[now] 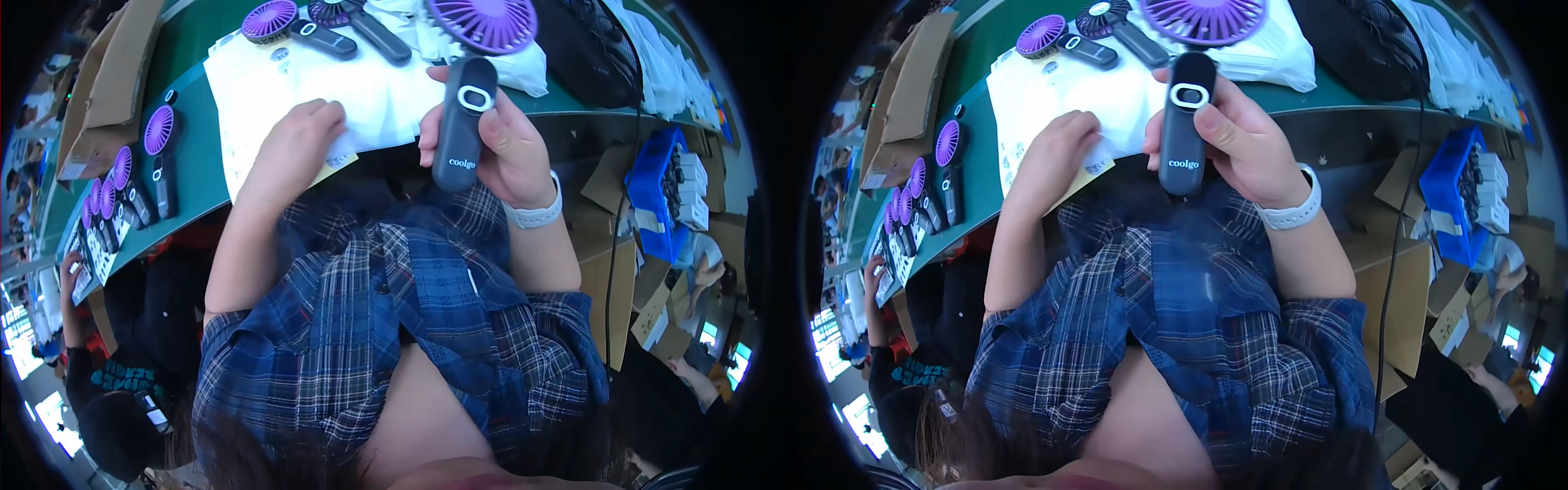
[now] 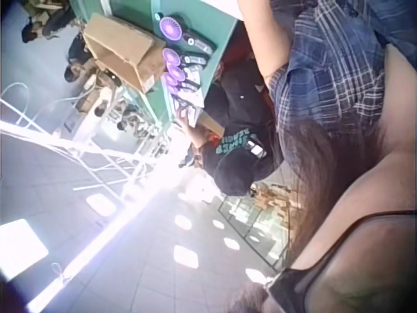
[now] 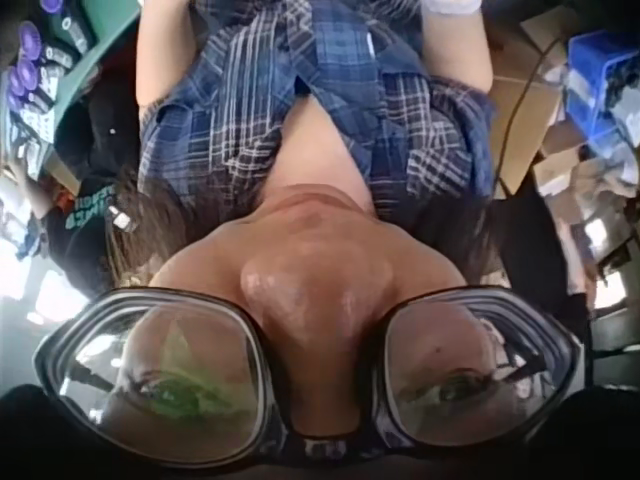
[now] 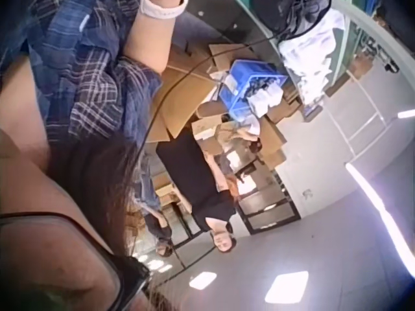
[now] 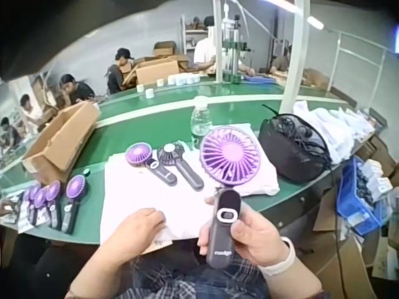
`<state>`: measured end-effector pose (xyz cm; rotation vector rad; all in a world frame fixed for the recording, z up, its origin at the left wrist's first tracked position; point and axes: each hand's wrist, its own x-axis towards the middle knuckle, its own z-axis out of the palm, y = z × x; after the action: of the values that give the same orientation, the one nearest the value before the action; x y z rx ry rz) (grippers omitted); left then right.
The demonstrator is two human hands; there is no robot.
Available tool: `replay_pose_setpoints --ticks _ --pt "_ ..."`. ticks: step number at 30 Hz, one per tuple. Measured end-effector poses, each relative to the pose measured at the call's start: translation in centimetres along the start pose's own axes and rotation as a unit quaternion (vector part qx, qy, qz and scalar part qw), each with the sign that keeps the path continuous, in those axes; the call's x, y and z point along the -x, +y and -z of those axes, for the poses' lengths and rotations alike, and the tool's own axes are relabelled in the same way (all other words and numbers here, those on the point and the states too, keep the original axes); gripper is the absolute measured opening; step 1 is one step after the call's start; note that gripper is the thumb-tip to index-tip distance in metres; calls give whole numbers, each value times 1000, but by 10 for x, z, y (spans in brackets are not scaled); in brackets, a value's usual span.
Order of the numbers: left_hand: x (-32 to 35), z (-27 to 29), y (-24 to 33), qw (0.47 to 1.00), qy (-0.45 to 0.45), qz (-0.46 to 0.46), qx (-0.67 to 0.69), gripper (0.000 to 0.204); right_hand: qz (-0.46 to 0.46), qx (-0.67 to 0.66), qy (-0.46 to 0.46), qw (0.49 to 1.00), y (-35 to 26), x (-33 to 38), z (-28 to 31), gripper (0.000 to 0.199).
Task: Assembling small handheld portable fans at a production station.
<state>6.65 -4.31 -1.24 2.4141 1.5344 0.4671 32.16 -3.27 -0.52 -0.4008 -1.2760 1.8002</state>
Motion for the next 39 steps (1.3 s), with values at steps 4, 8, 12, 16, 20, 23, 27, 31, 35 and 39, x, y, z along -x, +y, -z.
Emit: replay_pose_setpoints --ticks 4,8,12,16,20,23,27,31,35,39 --pt "2 6 -16 987 76 80 114 18 4 -21 -41 999 3 -4 5 66" --pt "9 36 -41 885 158 49 434 26 18 -31 -52 998 9 -3 9 59" --pt "24 72 -58 733 235 -9 638 26 20 -35 -52 998 9 -7 7 57" --pt "23 68 -43 914 265 -32 304 25 6 -36 -26 999 14 -6 10 55" --pt "15 32 1 989 79 -114 -54 26 10 -46 -22 999 15 -4 7 53" --pt "17 21 -4 995 -87 30 -23 20 30 -45 -1 999 14 -3 3 51" --pt "14 19 -11 997 -69 31 8 13 91 155 90 980 15 -1 5 50" --pt "10 23 -24 983 -27 127 127 18 183 508 199 818 13 3 6 54" --pt "9 24 -78 845 148 173 484 24 197 559 215 776 15 5 6 53" --pt "13 62 -79 680 260 -8 685 29 155 541 236 792 12 4 4 61"
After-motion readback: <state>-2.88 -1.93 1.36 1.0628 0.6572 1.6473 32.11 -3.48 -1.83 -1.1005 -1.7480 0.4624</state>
